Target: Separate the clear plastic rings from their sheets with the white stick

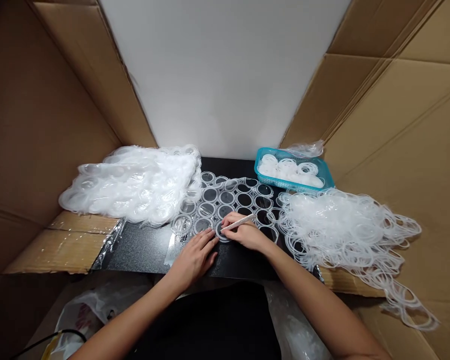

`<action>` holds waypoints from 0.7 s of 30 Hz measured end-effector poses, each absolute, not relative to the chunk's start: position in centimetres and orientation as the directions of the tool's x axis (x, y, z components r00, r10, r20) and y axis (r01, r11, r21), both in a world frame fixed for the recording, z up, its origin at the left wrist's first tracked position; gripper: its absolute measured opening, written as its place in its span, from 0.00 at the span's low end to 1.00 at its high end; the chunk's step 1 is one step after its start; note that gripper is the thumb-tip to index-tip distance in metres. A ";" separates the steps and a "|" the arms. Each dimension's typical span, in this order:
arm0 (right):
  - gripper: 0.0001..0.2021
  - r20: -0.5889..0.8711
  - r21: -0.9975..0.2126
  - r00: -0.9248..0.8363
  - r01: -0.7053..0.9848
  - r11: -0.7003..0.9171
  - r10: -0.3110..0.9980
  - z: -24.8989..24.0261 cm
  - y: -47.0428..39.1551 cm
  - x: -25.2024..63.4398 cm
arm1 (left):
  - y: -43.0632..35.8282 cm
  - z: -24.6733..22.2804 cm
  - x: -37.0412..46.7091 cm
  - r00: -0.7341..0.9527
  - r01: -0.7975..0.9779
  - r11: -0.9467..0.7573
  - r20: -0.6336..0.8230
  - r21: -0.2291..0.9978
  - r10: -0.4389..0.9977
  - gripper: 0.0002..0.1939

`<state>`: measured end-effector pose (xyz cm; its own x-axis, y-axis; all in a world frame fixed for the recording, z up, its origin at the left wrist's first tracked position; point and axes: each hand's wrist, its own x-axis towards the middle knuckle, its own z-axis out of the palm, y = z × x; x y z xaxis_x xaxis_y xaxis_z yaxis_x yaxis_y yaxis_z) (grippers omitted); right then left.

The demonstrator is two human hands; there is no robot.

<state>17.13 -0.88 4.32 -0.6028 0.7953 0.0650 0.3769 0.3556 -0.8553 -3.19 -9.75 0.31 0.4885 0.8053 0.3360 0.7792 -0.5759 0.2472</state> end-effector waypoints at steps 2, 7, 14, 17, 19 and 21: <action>0.08 0.045 -0.868 -0.597 0.373 0.327 0.801 3.8 -0.9 17.2 | -9.8 0.5 -3.1 0.495 0.781 -0.576 0.322 0.243 0.807 0.21; 0.08 0.033 -0.882 -0.583 0.366 0.299 0.812 3.4 -0.8 17.6 | -9.8 0.9 -3.1 0.508 0.777 -0.579 0.296 0.248 0.809 0.19; 0.07 0.095 -0.770 -0.666 0.422 0.479 0.740 3.7 -2.3 16.8 | -9.8 0.8 -3.2 0.511 0.768 -0.580 0.286 0.271 0.811 0.20; 0.08 0.184 -0.571 -0.728 0.467 0.675 0.660 3.3 -3.4 16.7 | -9.6 0.5 -3.2 0.509 0.763 -0.575 0.275 0.296 0.816 0.21; 0.10 0.275 -0.467 -0.655 0.549 0.693 0.704 3.3 -3.0 17.6 | -9.6 0.2 -3.2 0.509 0.763 -0.572 0.266 0.302 0.819 0.20; 0.10 0.374 -0.458 -0.442 0.677 0.577 0.815 3.6 -1.7 19.2 | -9.8 0.0 -3.2 0.509 0.760 -0.573 0.266 0.306 0.818 0.20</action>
<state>19.17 -1.65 3.59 -0.4417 0.8153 0.3744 0.6766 0.5768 -0.4578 -3.22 -9.79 0.05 0.5094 0.8184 0.2659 0.7605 -0.5727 0.3060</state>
